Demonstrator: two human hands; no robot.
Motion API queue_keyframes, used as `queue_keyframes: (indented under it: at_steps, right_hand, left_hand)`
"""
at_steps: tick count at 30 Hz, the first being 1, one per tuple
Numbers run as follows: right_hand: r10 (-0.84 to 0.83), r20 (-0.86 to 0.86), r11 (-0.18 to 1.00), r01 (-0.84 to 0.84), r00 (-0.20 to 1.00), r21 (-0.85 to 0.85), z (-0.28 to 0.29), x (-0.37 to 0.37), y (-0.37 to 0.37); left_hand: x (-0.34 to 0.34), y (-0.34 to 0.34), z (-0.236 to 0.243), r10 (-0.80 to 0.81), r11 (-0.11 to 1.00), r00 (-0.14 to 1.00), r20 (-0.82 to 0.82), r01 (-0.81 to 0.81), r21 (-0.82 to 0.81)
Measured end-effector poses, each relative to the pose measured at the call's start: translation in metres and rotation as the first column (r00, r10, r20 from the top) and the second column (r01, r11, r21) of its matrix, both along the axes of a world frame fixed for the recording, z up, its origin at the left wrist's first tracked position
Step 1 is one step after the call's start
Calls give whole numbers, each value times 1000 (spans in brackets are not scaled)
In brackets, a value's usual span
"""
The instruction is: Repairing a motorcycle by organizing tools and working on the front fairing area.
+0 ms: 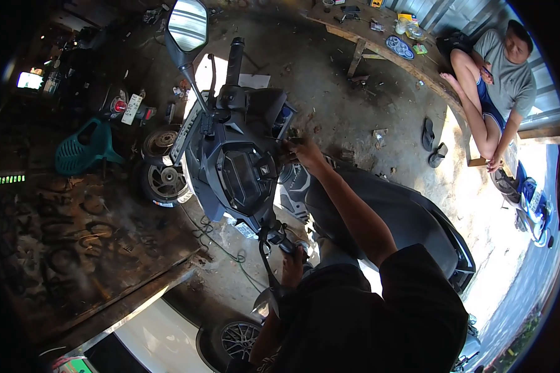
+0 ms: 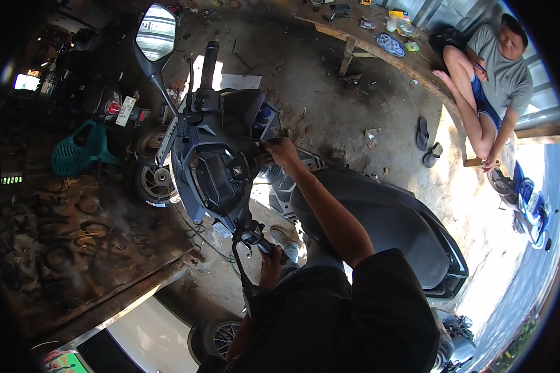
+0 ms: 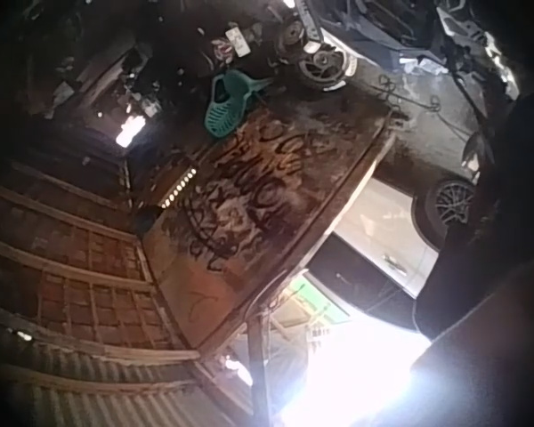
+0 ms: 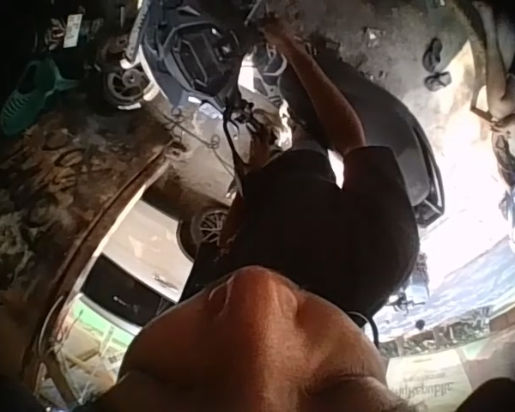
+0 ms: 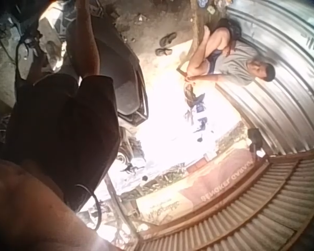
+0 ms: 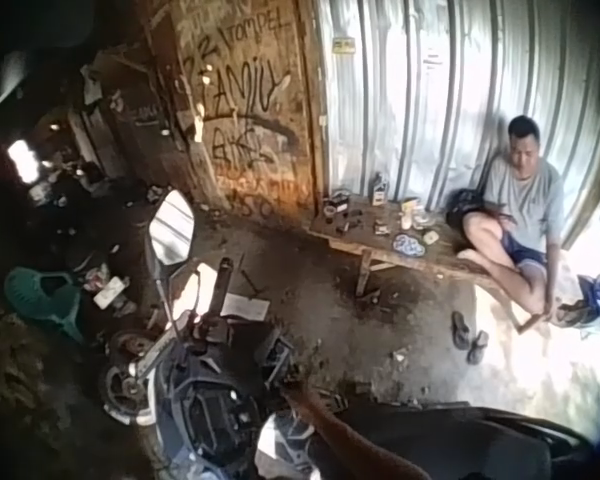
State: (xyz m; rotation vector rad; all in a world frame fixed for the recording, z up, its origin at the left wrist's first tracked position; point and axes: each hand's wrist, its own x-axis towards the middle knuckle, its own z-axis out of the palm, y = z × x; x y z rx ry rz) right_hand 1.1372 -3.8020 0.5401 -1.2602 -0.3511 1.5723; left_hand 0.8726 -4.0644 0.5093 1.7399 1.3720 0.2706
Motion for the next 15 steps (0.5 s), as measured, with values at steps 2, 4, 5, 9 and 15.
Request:
queue_keyframes:
  at_steps: [2, 4, 5, 9, 15]
  right_hand:
    - [52, 117, 999, -50, 992, -21, 9, -5, 0]
    - [267, 565, 963, -238, 781, -126, 25, -5, -3]
    - [264, 566, 964, -234, 781, -127, 19, -8, -5]
    - [-11, 767, 967, -189, 641, 172, 10, -15, -6]
    - [12, 726, 977, -162, 687, 137, 11, -12, -5]
  left_hand:
    - [1, 5, 13, -47, 988, 995, -92, 60, 140]
    - [-2, 4, 9, -46, 991, 996, -80, 55, 119]
    - [-3, 3, 6, -51, 993, 996, -72, 58, 107]
    - [-10, -3, -8, -55, 996, 997, -46, 58, 61]
    - [15, 12, 26, 148, 978, 987, 62, -137, -157]
